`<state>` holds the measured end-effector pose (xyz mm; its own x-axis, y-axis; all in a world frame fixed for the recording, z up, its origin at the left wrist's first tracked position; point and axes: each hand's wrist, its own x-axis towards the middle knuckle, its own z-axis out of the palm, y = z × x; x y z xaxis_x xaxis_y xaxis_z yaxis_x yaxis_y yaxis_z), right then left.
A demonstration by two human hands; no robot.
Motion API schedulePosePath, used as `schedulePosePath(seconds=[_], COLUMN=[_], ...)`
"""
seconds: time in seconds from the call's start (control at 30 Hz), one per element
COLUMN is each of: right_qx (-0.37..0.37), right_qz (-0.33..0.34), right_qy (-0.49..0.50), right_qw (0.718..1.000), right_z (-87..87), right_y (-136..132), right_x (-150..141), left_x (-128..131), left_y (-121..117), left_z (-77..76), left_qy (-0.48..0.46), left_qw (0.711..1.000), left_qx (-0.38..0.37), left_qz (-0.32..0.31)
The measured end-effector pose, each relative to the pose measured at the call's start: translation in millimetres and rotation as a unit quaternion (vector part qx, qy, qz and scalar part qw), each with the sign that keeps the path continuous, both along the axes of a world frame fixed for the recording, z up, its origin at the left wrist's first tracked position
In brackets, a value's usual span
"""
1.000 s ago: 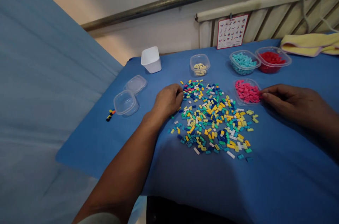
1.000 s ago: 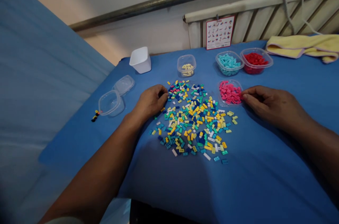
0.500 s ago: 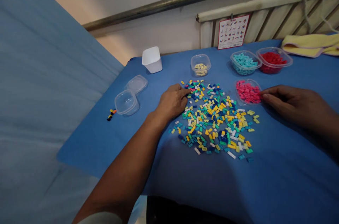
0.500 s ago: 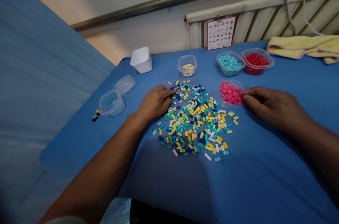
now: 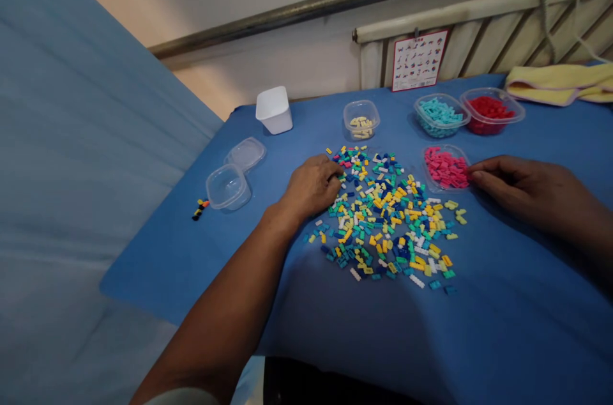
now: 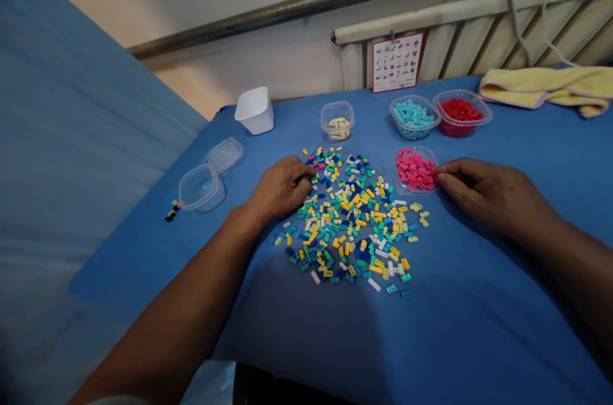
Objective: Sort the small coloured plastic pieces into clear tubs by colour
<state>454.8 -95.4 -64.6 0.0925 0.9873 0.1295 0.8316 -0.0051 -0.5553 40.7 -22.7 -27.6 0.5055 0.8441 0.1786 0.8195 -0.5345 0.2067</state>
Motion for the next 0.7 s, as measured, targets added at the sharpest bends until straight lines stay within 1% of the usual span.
schedulePosePath(seconds=[0.13,0.3,0.43,0.7], right_qx=[-0.014,-0.009,0.001,-0.004], right_qz=[-0.009,-0.007,0.001,-0.005], right_qy=[0.004,-0.001,0.0,-0.001], right_qw=[1.0,1.0,1.0,1.0], right_z=[1.1,0.9,-0.8,1.3], right_y=[-0.1,-0.3,0.2,0.2], right_x=[0.2,1.3,1.3,-0.1], left_x=[0.8,1.2,0.4,1.7], left_y=[-1.0,0.0,1.9,2.3], left_z=[-2.9,-6.7,-6.6,-5.1], left_qy=[-0.013,-0.031,-0.05,-0.073], left_qw=[1.0,0.999,0.999,0.997], left_qx=[0.005,0.008,0.005,-0.001], left_qz=[0.001,0.017,0.018,0.019])
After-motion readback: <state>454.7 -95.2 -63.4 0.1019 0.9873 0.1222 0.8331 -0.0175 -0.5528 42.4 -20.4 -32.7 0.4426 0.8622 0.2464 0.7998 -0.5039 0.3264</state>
